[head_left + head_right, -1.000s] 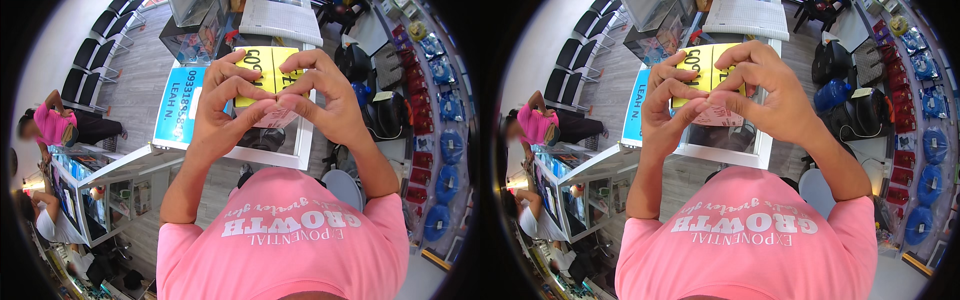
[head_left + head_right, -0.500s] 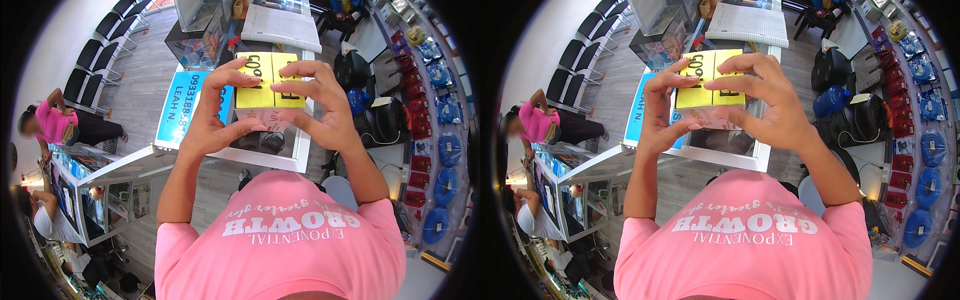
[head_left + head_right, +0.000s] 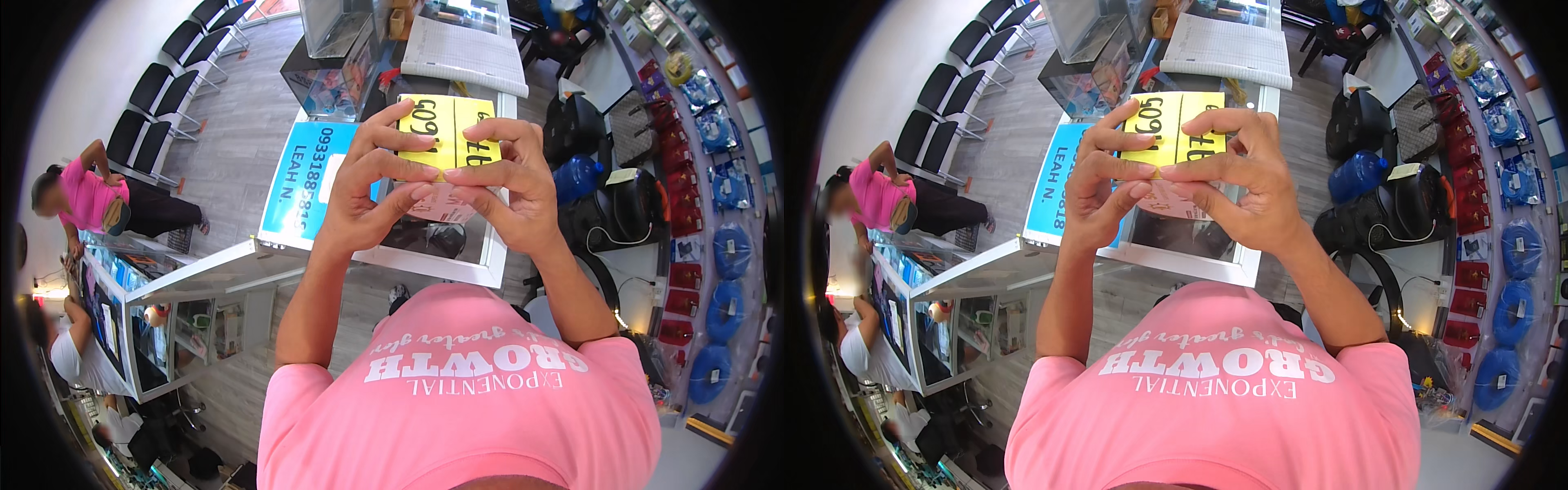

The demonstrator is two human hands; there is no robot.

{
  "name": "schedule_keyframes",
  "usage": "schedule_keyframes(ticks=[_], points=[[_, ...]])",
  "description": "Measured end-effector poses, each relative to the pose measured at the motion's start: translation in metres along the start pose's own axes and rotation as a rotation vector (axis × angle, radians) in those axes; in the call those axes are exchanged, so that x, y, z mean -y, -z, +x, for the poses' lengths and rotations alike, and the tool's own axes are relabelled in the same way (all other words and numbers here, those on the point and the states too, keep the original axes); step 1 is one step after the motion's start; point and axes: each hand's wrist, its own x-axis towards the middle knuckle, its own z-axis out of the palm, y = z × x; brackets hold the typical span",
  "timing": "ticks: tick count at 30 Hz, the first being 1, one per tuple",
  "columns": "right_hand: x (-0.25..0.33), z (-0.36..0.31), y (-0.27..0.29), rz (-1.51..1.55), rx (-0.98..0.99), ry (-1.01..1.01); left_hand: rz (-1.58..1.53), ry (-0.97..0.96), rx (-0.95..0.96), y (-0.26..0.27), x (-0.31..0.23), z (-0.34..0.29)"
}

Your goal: The person picks up small product boxes from a shelf, applies yellow adhesive labels to them, and places them on a counter. The person also handles a smartphone and a power bank during the process.

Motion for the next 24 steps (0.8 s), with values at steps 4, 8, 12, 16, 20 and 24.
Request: schedule_keyframes(ticks=[4,8,12,16,20,24], points=[[-0.007,-0.003,0.0,0.141,-0.045,0.013,-0.052,0.057,0.026,0.005,-0.002,0.0],[-0.016,-0.011,0.008,0.452,-0.077,-0.099,-0.126,0.097,0.025,0.006,0.0,-0.005],[-0.027,0.003,0.018,0.521,-0.196,-0.172,-0.079,0.187,-0.346,-0.016,-0.014,-0.008],[-0.04,0.011,0.01,0.525,-0.158,-0.467,0.085,0.324,-0.526,-0.06,-0.034,-0.029],[-0.021,-0.002,-0.007,0.573,-0.14,-0.52,0.243,0.408,-0.356,-0.081,-0.038,-0.04],[-0.022,-0.017,-0.005,0.522,-0.186,-0.489,0.369,0.447,-0.294,-0.067,-0.031,-0.036]])
